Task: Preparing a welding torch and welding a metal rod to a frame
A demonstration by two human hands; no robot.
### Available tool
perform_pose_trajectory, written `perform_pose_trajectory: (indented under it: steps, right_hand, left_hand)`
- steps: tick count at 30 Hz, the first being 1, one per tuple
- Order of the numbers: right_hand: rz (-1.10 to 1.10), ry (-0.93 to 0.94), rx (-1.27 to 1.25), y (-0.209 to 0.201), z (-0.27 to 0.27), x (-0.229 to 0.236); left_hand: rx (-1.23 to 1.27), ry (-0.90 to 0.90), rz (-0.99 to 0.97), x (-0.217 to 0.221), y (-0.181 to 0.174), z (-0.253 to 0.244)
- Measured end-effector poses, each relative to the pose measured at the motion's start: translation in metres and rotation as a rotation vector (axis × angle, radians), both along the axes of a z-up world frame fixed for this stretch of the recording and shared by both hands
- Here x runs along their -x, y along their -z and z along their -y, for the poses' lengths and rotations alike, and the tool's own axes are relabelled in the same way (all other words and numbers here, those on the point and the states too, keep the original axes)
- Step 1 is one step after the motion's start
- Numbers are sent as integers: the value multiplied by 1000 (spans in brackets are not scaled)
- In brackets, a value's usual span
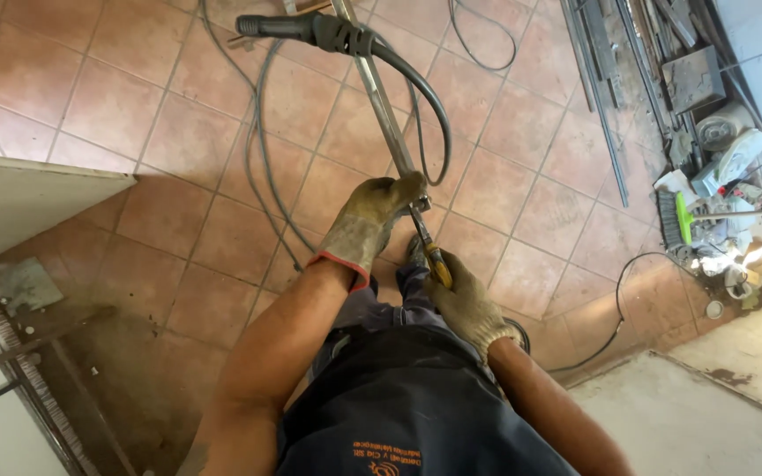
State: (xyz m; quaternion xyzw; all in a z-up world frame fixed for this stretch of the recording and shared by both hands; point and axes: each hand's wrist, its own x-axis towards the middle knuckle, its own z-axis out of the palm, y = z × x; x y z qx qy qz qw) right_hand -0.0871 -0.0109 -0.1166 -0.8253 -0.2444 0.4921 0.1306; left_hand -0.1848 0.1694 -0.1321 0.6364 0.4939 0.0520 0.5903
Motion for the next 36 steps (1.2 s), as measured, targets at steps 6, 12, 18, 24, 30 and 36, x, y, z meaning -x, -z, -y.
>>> perform_pose_trajectory:
  steps: [6, 12, 18, 24, 30, 36]
  right_hand:
    - [42, -19, 57, 32, 7, -3]
    - [12, 73, 26, 9, 2, 12]
    - [34, 52, -28, 30, 4, 8]
    - [29, 38, -9, 15, 4, 9]
    - [6, 130, -80, 13, 5, 9]
    - [4, 84, -88, 35, 9, 9]
  left_hand:
    - [229, -67, -130, -9, -14, 1]
    - [112, 100, -237, -8, -36, -1]
    - [345, -109, 41, -22, -3, 4]
    - [465, -453, 440, -25, -21, -4]
    - [697, -851, 605, -59, -24, -36]
    - [696, -922, 469, -66, -22, -36]
